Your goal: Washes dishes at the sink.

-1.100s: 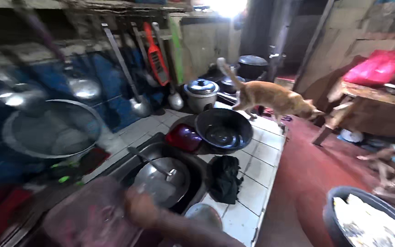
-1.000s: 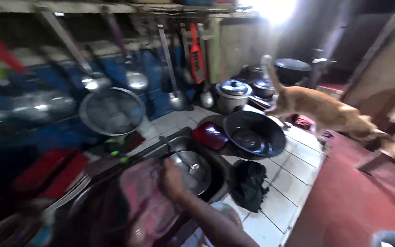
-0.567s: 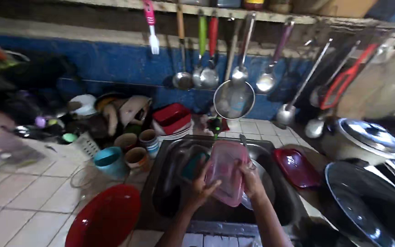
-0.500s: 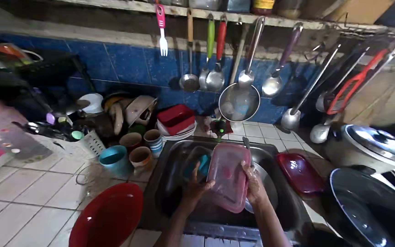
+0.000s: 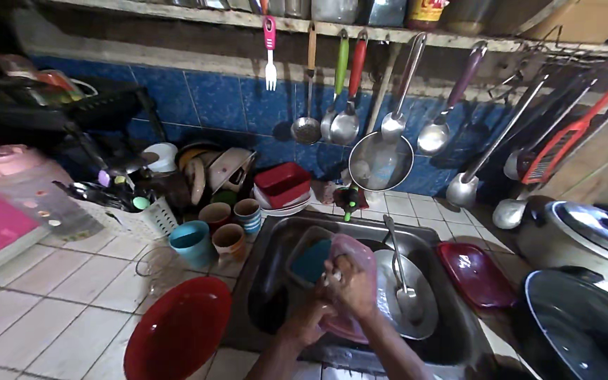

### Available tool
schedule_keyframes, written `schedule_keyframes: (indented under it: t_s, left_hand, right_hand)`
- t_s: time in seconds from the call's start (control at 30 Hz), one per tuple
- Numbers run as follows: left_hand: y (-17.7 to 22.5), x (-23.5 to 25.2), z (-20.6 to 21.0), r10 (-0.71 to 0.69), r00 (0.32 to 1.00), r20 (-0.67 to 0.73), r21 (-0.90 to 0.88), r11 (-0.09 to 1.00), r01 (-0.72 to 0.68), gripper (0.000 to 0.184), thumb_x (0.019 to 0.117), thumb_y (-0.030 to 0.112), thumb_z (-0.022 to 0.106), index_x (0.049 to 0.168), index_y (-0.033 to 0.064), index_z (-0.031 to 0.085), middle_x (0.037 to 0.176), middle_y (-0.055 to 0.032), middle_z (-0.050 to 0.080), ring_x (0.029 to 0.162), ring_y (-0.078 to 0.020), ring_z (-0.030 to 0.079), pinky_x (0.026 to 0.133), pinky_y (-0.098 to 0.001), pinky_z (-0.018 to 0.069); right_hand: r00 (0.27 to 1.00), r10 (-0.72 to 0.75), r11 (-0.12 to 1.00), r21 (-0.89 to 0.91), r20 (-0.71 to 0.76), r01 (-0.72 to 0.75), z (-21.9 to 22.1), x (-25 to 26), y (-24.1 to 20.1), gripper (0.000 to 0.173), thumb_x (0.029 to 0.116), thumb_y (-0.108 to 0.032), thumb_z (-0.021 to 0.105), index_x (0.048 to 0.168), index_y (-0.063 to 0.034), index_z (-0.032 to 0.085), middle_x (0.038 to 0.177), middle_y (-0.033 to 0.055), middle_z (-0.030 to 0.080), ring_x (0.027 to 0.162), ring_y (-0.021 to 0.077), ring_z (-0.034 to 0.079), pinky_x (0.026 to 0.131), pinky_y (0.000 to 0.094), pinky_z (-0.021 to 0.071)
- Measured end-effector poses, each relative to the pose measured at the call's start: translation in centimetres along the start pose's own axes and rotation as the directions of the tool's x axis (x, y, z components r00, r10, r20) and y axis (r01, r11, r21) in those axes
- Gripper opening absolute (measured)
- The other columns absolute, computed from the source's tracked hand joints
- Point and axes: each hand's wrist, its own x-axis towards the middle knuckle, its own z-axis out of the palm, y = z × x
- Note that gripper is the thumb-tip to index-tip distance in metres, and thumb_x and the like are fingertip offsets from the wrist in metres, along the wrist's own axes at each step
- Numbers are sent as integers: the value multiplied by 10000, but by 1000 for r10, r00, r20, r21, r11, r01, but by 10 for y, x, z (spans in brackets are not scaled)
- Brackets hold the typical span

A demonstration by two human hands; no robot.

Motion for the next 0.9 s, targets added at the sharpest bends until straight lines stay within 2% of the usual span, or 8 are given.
schedule_keyframes:
  t_s: [0.07,0.13,0.33,0.43,0.63,0.73,0.8,0.9]
  left_hand:
    - [0,-13,1,-35,999,12,40,999,34,560,881,-134,490,1399,60,410,1070,-73,669,906,-154,693,776,-356,606]
    - [0,-17,1,-28,1000,11,49,998,27,699,880,-136,493,1517,72,296,1153,-91,643,957,-155,685,805,-357,602]
    - [14,10,-11,102,981,-164,31,995,-98,589,897,-139,466,1446,49,363,1084,-114,639,880,-180,684,728,-359,601]
    - [37,30,-20,191,922,-337,51,982,-184,416,909,-124,518,1302,4,476,995,-99,628,815,-147,648,689,-304,567]
    - [141,104,-46,380,822,-424,-30,901,-432,284,976,-21,487,1260,-17,492,1024,-125,598,839,-172,624,728,-317,566]
    - [189,141,-55,327,803,-499,-242,837,-491,310,1015,90,490,1313,15,452,1116,-137,550,899,-196,597,760,-315,546]
    - [201,166,-68,322,822,-471,-328,800,-502,499,1062,366,497,1448,66,395,1310,-172,559,1066,-283,643,871,-407,577]
    - [184,182,-74,270,853,-446,-172,910,-378,679,1051,585,399,1488,66,361,1316,-178,574,1060,-277,650,873,-411,564]
  right_hand:
    - [998,30,985,-166,-47,-38,-12,24,19,367,997,-241,603,1138,79,711,1082,295,709,874,460,727,746,595,587]
    - [987,2,964,-264,-162,-45,-9,39,36,345,1001,-233,579,1064,73,725,959,274,728,794,452,732,673,588,584]
    - [989,-146,961,-232,26,148,11,-20,15,281,878,-112,704,1088,72,730,934,261,733,736,428,733,621,567,594]
    - [977,-209,949,-252,-49,191,7,-37,33,228,830,-170,715,919,38,733,826,199,725,637,348,726,522,497,587]
    - [972,235,969,84,-29,-232,-72,-50,37,329,971,-225,598,988,84,710,861,216,722,743,349,727,696,549,593]
    - [894,447,866,256,-9,-430,-93,-61,42,335,1009,-247,555,1044,60,685,760,95,691,624,156,667,606,370,581]
    - [808,589,731,426,0,-533,-104,-70,45,331,1042,-258,511,1100,31,661,715,-12,636,573,34,594,551,244,538]
    - [725,689,514,719,-20,-469,-119,-85,56,283,1053,-312,414,1072,-89,588,690,-105,610,535,-16,565,486,177,509]
